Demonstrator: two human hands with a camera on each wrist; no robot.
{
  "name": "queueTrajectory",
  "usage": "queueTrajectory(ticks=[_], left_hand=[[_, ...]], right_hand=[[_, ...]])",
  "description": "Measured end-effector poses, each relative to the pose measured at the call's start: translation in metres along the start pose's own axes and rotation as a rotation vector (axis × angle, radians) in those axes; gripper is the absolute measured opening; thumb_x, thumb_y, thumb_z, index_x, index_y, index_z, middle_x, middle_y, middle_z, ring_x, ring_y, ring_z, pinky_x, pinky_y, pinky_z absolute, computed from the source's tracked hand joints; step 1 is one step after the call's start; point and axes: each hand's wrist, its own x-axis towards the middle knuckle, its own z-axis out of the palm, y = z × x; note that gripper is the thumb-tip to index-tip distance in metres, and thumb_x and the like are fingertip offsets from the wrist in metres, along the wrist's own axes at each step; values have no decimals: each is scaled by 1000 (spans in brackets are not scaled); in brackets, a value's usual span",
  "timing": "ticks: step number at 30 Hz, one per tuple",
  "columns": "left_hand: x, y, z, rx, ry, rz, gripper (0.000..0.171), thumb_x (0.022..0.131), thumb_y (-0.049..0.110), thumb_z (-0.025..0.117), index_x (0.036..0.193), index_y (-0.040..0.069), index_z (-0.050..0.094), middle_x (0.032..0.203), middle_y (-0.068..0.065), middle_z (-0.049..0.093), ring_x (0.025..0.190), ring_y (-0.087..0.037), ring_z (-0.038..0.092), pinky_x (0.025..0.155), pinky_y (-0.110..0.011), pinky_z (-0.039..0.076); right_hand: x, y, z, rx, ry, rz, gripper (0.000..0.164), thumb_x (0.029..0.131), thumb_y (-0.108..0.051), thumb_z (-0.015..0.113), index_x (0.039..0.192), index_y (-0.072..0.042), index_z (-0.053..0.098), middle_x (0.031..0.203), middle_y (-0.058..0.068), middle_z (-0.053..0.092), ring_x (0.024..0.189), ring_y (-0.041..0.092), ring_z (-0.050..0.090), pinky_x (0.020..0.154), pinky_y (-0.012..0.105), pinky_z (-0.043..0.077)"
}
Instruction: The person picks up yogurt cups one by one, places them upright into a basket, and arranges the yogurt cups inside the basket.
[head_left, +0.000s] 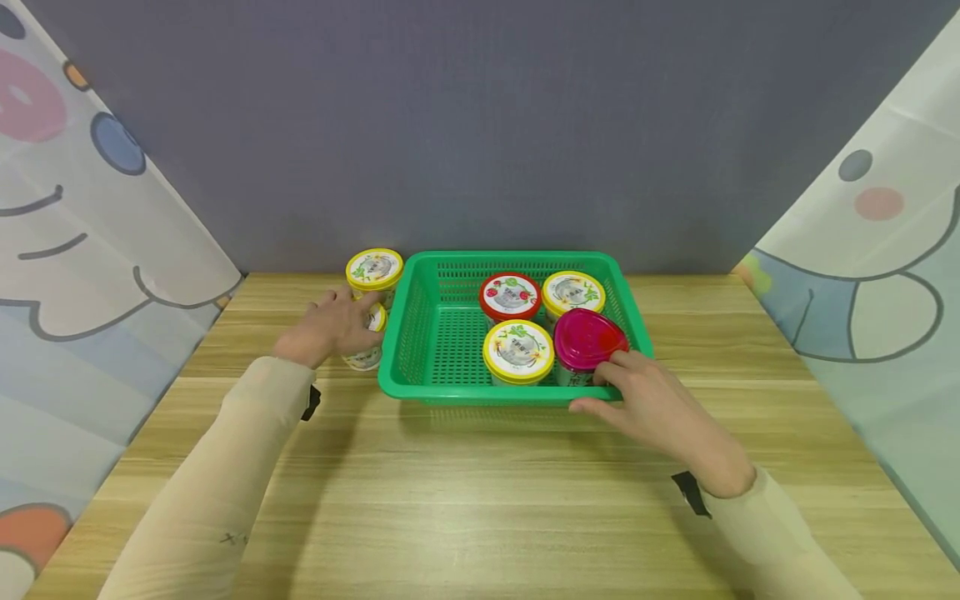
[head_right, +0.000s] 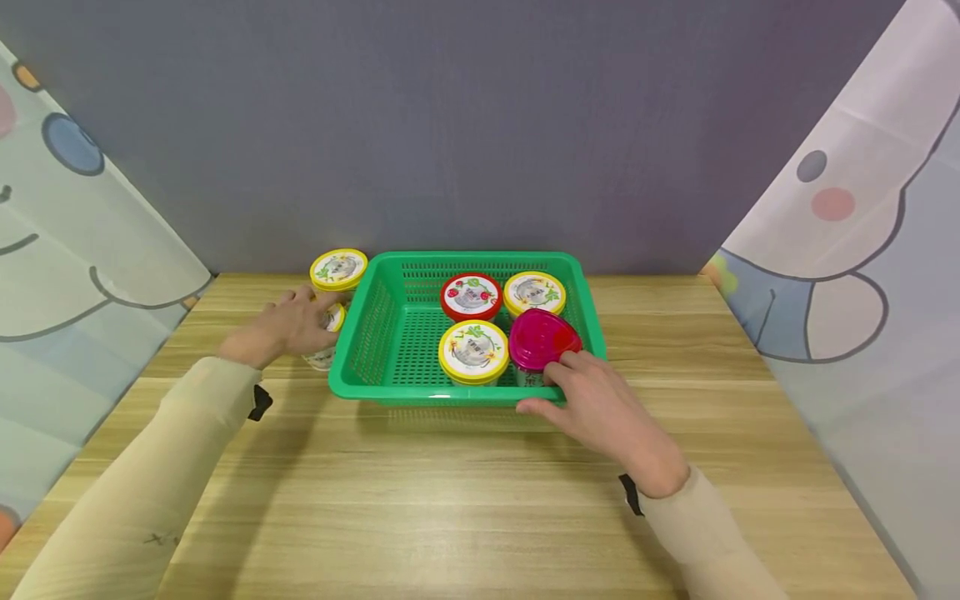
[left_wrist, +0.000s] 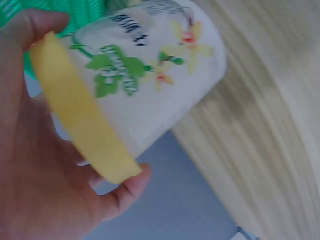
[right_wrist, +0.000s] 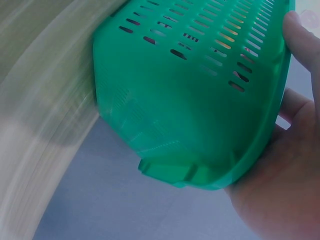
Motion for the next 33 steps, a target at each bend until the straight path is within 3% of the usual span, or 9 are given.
queueTrajectory(ticks=[5,14,21,27,33], left_hand=[[0,-4,6,8,44,15,80,93,63,49,157,20,32,141,-33,38,130,-53,38,100,-75,31],[-5,-9,4,6,66,22,74,92,53,52,154,17,36,142,-32,37,128,-52,37,100,-75,29],[-12,-11,-8,57,111,19,73,88,51,52,151,14,41,136,-33,42,125,-55,41,96,-74,32],[-17,-9,-21,74,99,24,77,88,51,52,153,13,38,141,-33,37,128,-54,37,96,-73,33],[-17,-7,-33,66,104,14,74,89,48,48,153,13,36,136,-32,38,119,-50,39,90,-70,37]], right_hand=[[-1,0,0,2,3,-1,34,80,-43,85,84,-14,67,82,-5,57,74,11,52,65,34,49],[0,1,1,-9,0,-3,37,81,-46,83,84,-13,67,82,-5,58,75,12,52,67,35,50],[0,1,2,-11,-2,-3,37,81,-46,83,84,-13,67,82,-4,58,74,12,52,66,35,49],[0,1,2,-11,-4,-1,37,81,-46,84,84,-13,68,82,-4,59,74,13,53,67,36,50],[0,1,2,-11,-10,7,37,80,-45,84,85,-12,68,83,-3,59,75,14,54,68,36,50]])
